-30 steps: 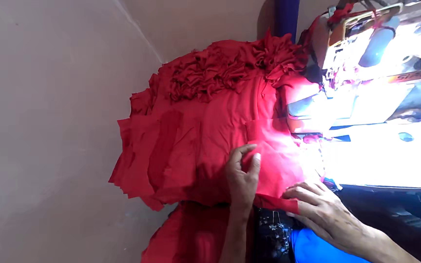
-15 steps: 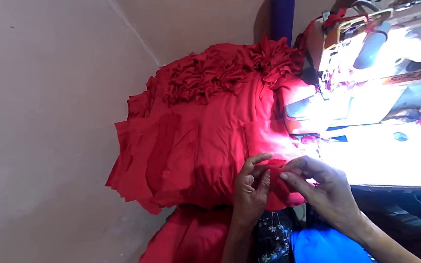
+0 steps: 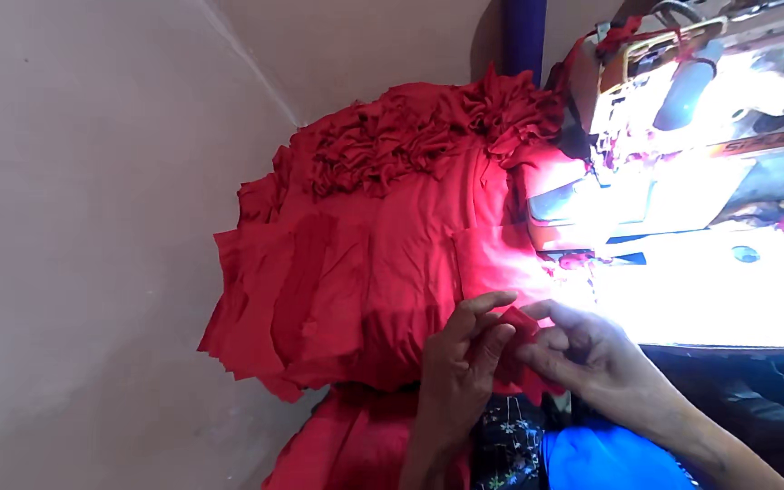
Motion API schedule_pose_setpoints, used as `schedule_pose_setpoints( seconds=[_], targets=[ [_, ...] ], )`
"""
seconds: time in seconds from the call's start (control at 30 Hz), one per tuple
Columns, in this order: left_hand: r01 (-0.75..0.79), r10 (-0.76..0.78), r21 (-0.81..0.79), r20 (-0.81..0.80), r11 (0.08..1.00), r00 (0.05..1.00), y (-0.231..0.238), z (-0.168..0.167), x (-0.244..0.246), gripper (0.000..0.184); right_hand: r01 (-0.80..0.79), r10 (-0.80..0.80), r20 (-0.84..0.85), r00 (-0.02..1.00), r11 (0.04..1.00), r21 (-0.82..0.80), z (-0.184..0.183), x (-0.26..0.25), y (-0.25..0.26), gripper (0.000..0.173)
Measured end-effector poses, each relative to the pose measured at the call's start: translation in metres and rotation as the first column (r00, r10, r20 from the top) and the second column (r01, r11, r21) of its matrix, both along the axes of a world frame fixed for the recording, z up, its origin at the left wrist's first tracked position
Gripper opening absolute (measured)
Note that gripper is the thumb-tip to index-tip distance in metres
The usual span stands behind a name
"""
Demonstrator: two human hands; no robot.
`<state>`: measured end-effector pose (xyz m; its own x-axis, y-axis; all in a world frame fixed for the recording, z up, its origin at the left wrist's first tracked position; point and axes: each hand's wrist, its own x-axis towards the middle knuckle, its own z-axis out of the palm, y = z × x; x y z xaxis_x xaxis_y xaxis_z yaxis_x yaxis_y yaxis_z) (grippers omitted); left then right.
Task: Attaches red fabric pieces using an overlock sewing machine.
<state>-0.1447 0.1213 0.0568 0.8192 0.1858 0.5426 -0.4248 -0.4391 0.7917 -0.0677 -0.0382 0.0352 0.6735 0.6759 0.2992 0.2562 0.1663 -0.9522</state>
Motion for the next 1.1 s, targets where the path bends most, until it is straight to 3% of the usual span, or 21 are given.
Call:
schedule_pose_setpoints(
  seconds=[0.1,0.2,0.27,0.43,0.5,0.6,0.7,0.87,1.03,1.1],
  targets=[
    [0.079,-0.087,0.136,0.052,0.988,0.995,0.012,0.019,0.003,0.024,-0.102,0.104,-0.049,0.993,0.994,0.027,0.004,0.000,-0.009,0.007],
    [0.130,-0.146,0.175,0.083,0.976,0.986,0.019,0.035,0.016,0.016,-0.058,0.058,-0.014,0.998,0.997,0.046,0.004,-0.001,-0.016,0.005],
    [0.139,-0.160,0.220,0.079,0.965,0.984,0.020,0.046,0.030,0.016,0.015,-0.016,0.008,1.000,0.998,0.063,0.004,0.002,-0.020,0.003],
    [0.191,-0.199,0.244,0.009,0.951,0.980,0.010,0.058,0.099,0.035,0.366,-0.370,0.170,0.913,0.929,0.052,-0.006,0.028,-0.027,0.023],
    [0.174,-0.172,0.192,-0.026,0.966,0.985,0.002,0.045,0.131,0.041,0.461,-0.466,0.075,0.881,0.884,0.075,-0.014,0.044,-0.026,0.017],
    [0.077,-0.060,0.208,-0.084,0.975,0.995,-0.012,0.017,0.169,0.036,0.532,-0.528,-0.101,0.843,0.847,0.016,-0.031,0.069,-0.024,0.013],
    [-0.107,0.161,0.337,-0.139,0.936,0.977,-0.029,0.003,0.185,0.024,0.550,-0.548,-0.149,0.823,0.835,-0.030,-0.043,0.078,-0.025,0.015],
    [-0.381,0.330,0.537,0.194,0.753,0.924,-0.054,-0.012,0.179,0.014,0.572,-0.569,-0.095,0.817,0.820,0.011,-0.049,0.064,-0.028,0.025],
    [-0.430,0.355,0.631,0.251,0.646,0.901,-0.077,-0.033,0.154,0.016,0.642,-0.643,-0.024,0.766,0.762,0.086,-0.054,0.051,-0.037,0.023],
    [-0.403,0.365,0.634,0.198,0.660,0.910,-0.080,-0.034,0.154,0.020,0.673,-0.675,-0.001,0.738,0.736,0.078,-0.051,0.056,-0.037,0.018]
  ],
)
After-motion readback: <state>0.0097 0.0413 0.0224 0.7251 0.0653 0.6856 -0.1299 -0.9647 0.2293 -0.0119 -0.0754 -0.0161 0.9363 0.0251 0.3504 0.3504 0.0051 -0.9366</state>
